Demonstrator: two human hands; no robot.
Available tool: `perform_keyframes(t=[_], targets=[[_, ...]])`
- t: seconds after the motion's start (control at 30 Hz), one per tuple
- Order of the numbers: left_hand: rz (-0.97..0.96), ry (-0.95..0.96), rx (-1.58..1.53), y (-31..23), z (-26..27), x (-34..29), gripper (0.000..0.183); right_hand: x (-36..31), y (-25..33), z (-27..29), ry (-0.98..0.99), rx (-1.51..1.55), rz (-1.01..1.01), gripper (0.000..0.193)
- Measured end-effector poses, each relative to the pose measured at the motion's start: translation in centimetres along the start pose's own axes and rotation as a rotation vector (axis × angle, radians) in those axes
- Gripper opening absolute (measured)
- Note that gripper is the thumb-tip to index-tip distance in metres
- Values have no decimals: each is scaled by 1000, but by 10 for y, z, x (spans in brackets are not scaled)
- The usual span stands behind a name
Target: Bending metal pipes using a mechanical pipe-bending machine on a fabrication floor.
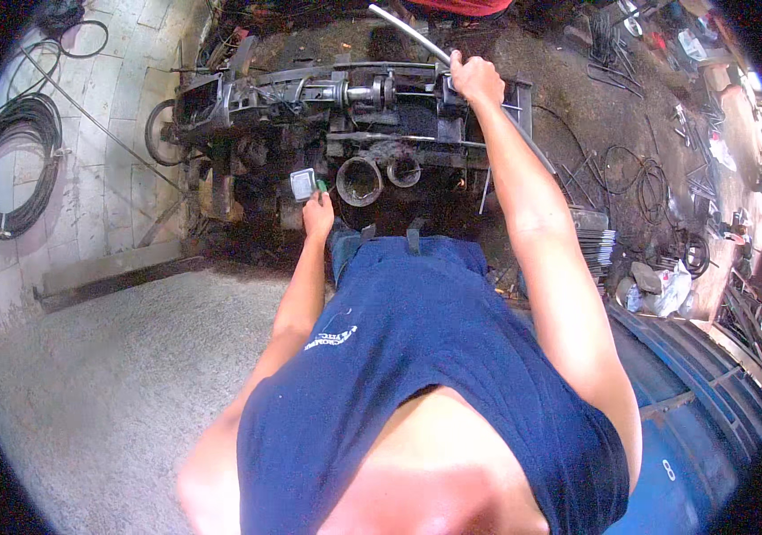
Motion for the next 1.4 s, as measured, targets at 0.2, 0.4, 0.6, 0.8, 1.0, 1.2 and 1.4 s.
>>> perform_keyframes(t=[0.2,0.4,0.6,0.8,1.0,1.2,1.4], targets=[[10,24,40,-6,-2,1,46,3,-7,-3,-6,-3,-22,63],[-14,-9,-34,-2,-1,0,43,4,-10,0,-17,3,-36,63],[-3,-8,-22,-5,-3,1,41,4,-11,-2,-4,7,-51,63],[-5,-11,10,-6,-3,1,41,2,-3,-4,2,-2,-15,64],[-14,-7,26,-14,1,-5,42,5,-9,-5,10,-2,-37,64],[-4,-1,36,-9,1,-3,44,4,-10,-2,-2,2,-52,63],[10,12,24,-4,-2,1,45,3,-6,-4,2,15,-20,63]])
Point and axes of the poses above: each hand's wrist, its own x-axis towards the middle knuckle, its own z-axis out of the back of the hand, y = z × x, the point moved 9 cm from there along x, towards the middle knuckle, and after that the axes turned 1 degree about -y, right-handed, at the moved point
